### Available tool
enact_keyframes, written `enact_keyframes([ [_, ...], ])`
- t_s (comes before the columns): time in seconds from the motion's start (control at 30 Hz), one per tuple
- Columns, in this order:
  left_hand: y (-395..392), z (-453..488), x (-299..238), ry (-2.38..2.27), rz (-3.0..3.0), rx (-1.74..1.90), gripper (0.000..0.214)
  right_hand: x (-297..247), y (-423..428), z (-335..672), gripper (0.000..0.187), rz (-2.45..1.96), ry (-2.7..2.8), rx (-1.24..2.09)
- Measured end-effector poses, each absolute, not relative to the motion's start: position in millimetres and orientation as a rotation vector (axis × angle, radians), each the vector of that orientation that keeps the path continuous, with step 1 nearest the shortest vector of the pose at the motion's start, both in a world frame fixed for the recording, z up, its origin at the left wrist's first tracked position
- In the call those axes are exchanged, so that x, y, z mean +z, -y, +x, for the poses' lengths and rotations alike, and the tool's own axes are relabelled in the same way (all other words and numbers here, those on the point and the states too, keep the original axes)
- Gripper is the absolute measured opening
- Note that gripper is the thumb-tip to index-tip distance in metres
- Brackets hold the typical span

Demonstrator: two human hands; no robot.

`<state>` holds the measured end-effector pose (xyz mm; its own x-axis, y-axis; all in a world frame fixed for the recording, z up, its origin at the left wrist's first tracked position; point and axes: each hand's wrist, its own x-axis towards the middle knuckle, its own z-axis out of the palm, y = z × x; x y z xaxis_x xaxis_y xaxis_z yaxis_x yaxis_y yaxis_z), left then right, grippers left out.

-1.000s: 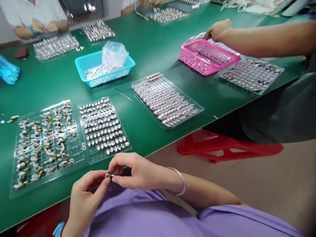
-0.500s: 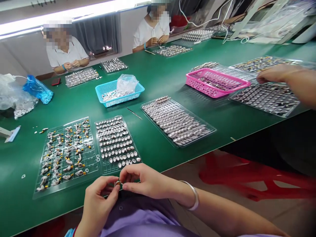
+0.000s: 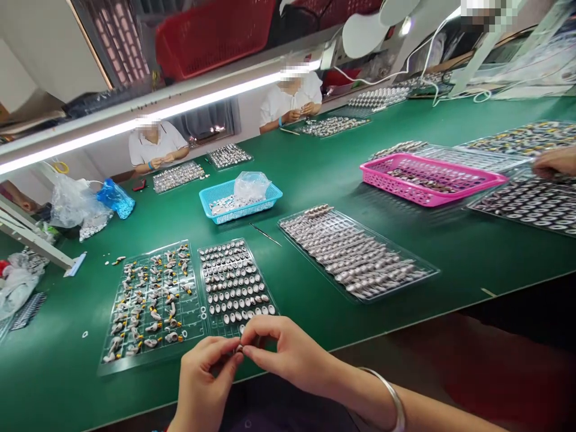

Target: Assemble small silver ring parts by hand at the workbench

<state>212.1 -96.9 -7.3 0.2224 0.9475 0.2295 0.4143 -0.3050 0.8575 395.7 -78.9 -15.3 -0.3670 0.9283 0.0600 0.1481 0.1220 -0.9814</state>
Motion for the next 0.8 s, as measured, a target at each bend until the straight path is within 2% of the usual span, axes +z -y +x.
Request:
enact_keyframes([
  [0.37,101.0,215.2,-22.1,-1.278,1.855,1.259,0.023,-7.0,78.2,389.4,0.015,-1.084,1.837,1.128],
  [0.8,99.6,214.9,-20.7,-1.325,1.850,1.366,0.018,-3.0,71.0,380.9,0.014,-1.066,1.852,0.938],
])
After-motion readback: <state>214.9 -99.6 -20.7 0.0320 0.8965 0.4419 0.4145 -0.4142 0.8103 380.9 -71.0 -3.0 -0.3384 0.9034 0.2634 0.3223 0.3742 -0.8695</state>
